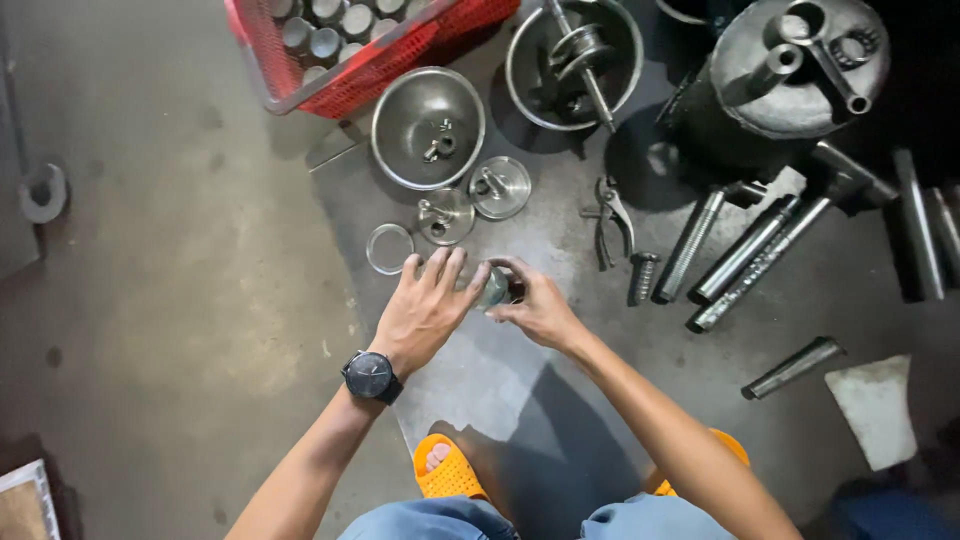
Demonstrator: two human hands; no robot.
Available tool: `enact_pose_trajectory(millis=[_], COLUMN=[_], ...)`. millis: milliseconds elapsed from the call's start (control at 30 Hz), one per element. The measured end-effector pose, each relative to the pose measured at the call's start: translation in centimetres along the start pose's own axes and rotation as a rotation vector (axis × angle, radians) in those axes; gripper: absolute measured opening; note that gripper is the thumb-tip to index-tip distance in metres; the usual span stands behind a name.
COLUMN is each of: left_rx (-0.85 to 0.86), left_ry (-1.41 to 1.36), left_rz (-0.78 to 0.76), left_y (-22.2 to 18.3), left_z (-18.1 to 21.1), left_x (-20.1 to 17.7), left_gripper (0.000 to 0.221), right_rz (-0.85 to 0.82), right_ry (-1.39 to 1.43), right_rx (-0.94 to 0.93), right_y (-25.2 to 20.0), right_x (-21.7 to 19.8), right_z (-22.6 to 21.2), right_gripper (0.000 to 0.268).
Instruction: The recorder is cleaning and inspecting small mechanical parts, possibly engine or motorcycle components, in a workshop environment.
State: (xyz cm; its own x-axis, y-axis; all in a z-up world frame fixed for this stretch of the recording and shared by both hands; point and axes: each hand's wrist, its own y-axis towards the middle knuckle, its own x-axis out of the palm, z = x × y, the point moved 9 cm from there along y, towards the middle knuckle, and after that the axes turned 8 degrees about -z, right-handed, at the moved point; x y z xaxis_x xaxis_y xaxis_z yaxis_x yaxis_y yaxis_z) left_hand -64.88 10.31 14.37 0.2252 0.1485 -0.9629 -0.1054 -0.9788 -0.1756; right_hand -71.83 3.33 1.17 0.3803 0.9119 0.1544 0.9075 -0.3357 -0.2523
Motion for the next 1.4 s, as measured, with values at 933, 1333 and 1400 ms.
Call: enact_pose_trajectory(millis=[933,1333,1400], left_rx=[-0.27,-0.659,-0.624], left_ry=[-0.543,-1.094,-1.068], left_rz=[0.316,0.44,0.439], left_y=[-4.3,-7.6,-6.4], left_z=[-4.4,-2.3,-1.3], left_x=[-2.7,13.9,14.9], left_gripper=[0.078,0.084,0.085], right_rz=[0.002,0.236,0.198], right_ry=[-0.038,-0.942,-0.933], right_rx=[-0.022,0.186,0.259], right_y=[0.4,-1.1,-1.6], right_x=[1.6,-3.3,-3.4], right_z=[2.8,3.9,4.2], right_gripper=[0.075,0.075,0.09])
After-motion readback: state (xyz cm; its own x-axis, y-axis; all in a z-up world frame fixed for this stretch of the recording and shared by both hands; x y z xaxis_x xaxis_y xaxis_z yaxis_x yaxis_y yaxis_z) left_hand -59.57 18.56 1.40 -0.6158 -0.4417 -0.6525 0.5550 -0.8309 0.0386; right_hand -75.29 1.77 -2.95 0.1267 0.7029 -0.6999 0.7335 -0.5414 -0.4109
